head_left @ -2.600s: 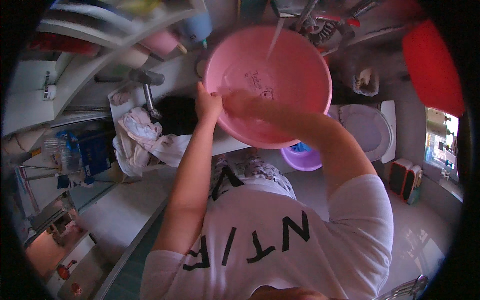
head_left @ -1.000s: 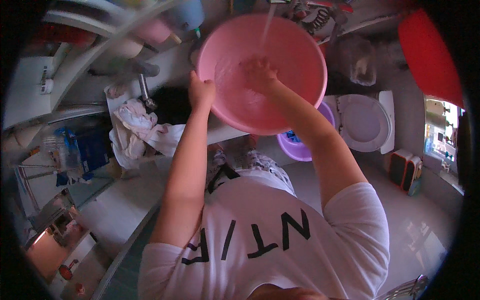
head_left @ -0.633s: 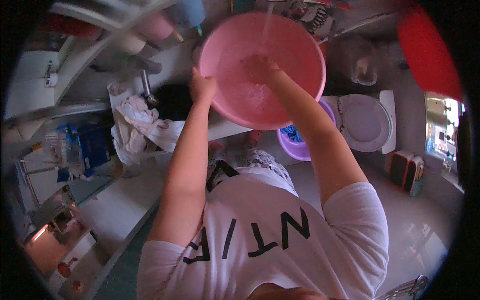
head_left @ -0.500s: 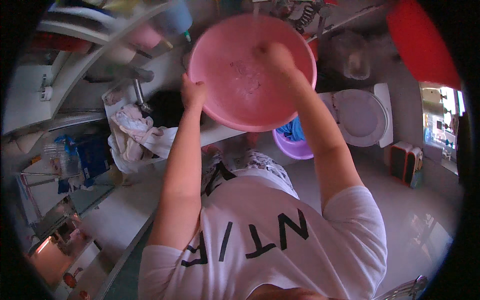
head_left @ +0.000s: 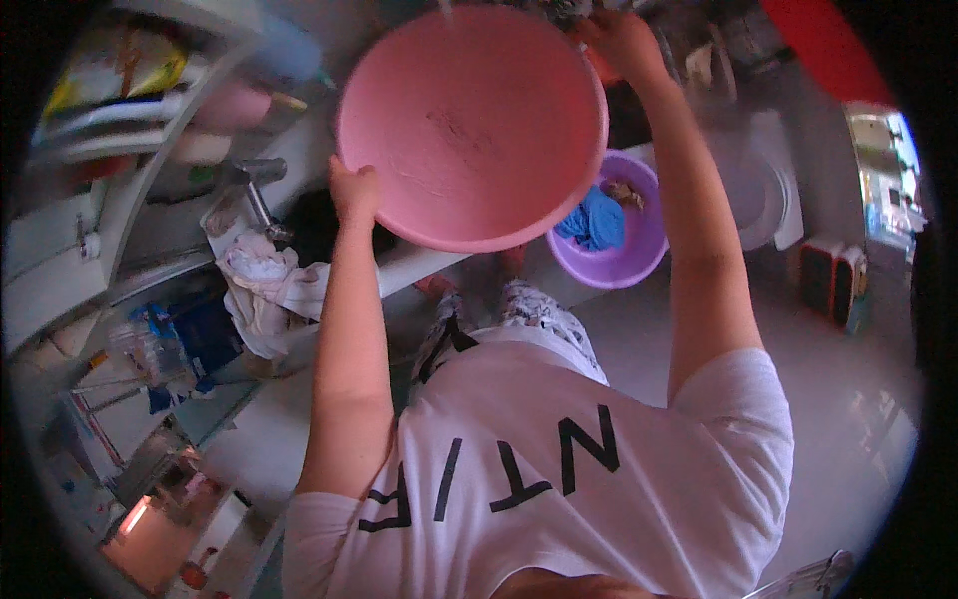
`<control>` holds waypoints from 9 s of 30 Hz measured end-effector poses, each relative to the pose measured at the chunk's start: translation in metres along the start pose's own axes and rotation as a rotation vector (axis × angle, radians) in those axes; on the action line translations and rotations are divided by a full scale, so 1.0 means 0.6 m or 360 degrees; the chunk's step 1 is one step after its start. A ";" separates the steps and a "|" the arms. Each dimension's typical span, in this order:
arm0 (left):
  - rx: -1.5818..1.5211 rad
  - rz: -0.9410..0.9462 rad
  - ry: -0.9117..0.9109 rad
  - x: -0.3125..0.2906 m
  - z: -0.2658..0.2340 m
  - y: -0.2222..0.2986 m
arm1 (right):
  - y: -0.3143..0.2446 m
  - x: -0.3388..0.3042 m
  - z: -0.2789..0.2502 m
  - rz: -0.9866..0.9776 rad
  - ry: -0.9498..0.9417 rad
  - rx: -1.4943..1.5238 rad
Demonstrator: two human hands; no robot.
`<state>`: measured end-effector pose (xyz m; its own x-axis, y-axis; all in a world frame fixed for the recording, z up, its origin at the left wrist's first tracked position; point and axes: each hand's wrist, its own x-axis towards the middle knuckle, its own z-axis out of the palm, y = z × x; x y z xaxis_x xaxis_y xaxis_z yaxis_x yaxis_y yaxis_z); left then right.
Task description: The person washes clothes in a pink basin by hand, rubbing and wringing a blue garment in soapy water.
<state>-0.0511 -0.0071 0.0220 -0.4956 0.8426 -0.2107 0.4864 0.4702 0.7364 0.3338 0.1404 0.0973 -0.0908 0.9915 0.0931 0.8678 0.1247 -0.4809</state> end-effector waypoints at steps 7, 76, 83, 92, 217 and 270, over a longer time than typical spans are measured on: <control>0.0119 0.0091 -0.0165 0.000 -0.029 0.021 | -0.007 0.021 0.011 -0.0312 -0.0260 -0.0168; -0.0082 0.0467 -0.0745 -0.111 -0.020 -0.092 | -0.145 -0.557 -0.232 0.0319 0.1562 0.2173; -0.1018 -0.0286 -0.0857 -0.104 -0.037 -0.081 | -0.329 -0.468 -0.282 -0.0051 0.1431 0.2412; -0.1782 -0.0663 -0.1005 -0.107 -0.060 -0.047 | -0.321 -0.369 0.018 0.0098 -0.0057 0.1561; -0.0771 -0.0645 0.0086 -0.104 -0.033 -0.093 | -0.291 -0.272 0.205 0.1373 -0.0706 0.1910; 0.1050 0.0881 -0.0282 -0.086 0.061 -0.144 | -0.273 -0.274 0.355 -0.0613 -0.0222 -0.0362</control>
<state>-0.0412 -0.0814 -0.0546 0.0271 0.9971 -0.0706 0.9676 -0.0084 0.2522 0.1023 -0.0352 -0.0252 -0.4789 0.8720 0.1016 0.8417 0.4889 -0.2293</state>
